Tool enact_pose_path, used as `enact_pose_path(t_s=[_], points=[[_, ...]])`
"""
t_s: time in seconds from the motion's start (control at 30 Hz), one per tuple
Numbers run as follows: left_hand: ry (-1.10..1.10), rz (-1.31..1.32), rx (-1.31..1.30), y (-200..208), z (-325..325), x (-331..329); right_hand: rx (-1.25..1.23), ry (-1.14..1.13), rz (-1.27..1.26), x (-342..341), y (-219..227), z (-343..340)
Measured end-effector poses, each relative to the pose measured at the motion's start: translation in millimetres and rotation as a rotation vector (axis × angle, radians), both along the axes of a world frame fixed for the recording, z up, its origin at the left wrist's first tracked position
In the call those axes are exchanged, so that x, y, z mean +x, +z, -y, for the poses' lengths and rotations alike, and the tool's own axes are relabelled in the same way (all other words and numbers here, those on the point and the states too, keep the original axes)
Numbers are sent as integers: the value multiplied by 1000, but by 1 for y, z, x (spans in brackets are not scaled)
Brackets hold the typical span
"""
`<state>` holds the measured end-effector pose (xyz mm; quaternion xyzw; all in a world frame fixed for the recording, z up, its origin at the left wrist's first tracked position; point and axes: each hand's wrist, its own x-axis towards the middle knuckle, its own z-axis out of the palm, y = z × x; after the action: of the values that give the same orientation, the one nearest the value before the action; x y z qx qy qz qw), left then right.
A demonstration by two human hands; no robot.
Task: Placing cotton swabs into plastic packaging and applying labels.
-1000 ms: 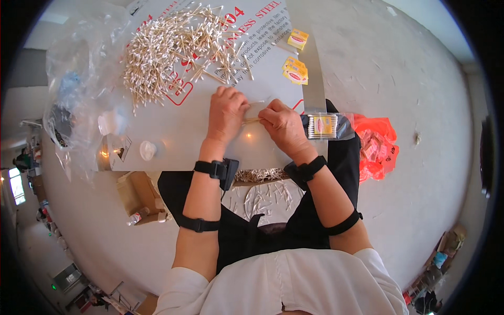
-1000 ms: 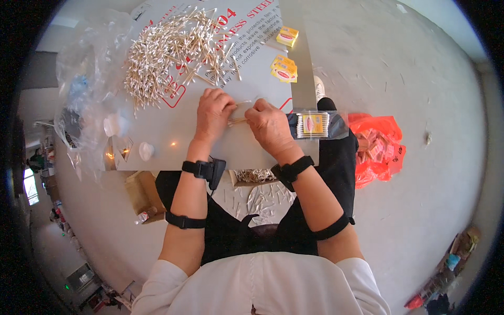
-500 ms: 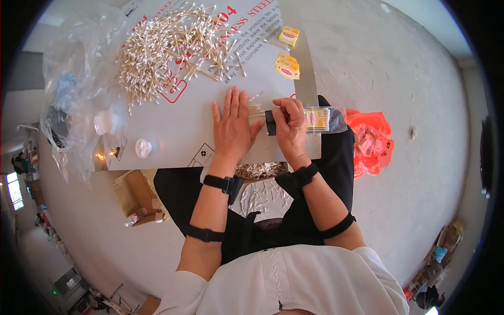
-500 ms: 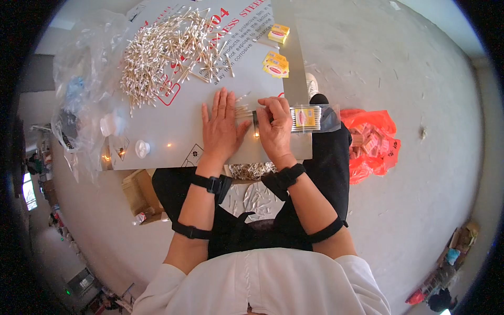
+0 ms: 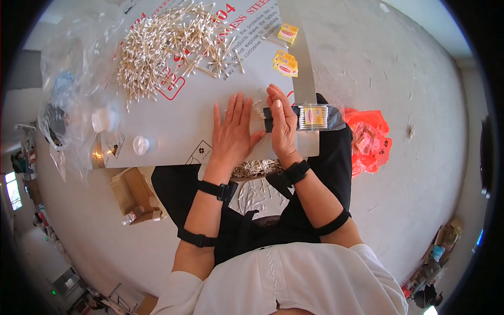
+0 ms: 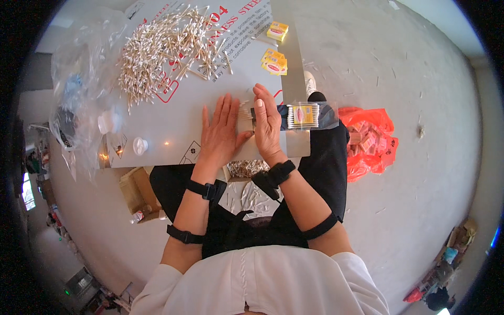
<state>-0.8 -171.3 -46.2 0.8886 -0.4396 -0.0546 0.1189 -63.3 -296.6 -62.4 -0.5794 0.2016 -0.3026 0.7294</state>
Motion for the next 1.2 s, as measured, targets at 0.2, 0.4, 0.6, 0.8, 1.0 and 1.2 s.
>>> enact_pose_path(t_s=[0.2,0.4,0.6,0.8,1.0,1.2], points=[[364,-415,-937,-15,0,8,10,-1,17,14,-3,4],[506,-824,-1153,-11,26,5,-46,43,11,20,-8,2],[509,-798,-1152,-14,24,3,-8,46,28,7,-4,-6],[490,-737,-1164,-19,18,2,46,24,31,-3,2,-11],[567,-443,-862,-17,6,39,58,-39,4,-13,-3,3],[313,269,-461,-9,12,121,-126,4,-51,-14,-1,4]])
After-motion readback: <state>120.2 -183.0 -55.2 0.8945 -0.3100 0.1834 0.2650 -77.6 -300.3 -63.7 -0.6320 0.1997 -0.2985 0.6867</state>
